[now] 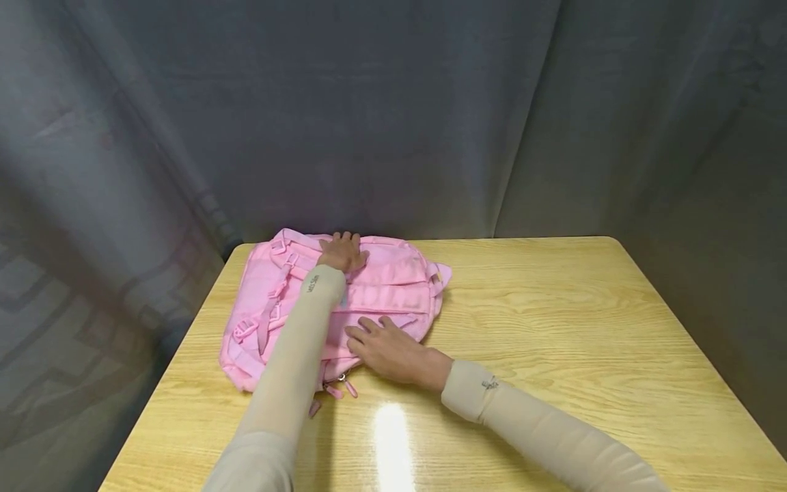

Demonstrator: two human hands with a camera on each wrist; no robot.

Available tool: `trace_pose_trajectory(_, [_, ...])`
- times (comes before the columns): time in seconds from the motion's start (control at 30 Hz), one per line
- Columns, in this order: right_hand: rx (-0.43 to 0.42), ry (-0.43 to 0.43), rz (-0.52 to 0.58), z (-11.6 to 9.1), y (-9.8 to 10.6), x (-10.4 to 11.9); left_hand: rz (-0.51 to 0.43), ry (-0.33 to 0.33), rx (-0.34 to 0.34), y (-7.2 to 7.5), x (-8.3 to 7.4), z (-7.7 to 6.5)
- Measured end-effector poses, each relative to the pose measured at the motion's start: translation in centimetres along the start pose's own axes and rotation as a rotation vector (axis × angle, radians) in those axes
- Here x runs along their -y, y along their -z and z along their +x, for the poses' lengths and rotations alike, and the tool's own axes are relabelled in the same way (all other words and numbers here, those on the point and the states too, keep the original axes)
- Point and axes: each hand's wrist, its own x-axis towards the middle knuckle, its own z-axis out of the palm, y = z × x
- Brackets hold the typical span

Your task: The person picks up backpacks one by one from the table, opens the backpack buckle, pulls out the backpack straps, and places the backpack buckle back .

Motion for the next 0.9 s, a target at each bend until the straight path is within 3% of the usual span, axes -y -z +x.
trace_pose_trajectory(0.4, [-0.054,0.028,-0.026,-2.3,-0.3,-1.6,0.052,0.011,0.040,0.5,-0.3,0.5])
trace_pose_trajectory(0.6, [-0.100,0.023,0.041,-3.9,-0.4,-2.6,0.074,0.015,0.062,0.8,-0.4,0.3])
trace_pose_trajectory(0.9, [-0.193,-0.052,0.082,-6.1,0.2,-3.8,0.094,0.002,0.107,1.6,-0.1,-0.3])
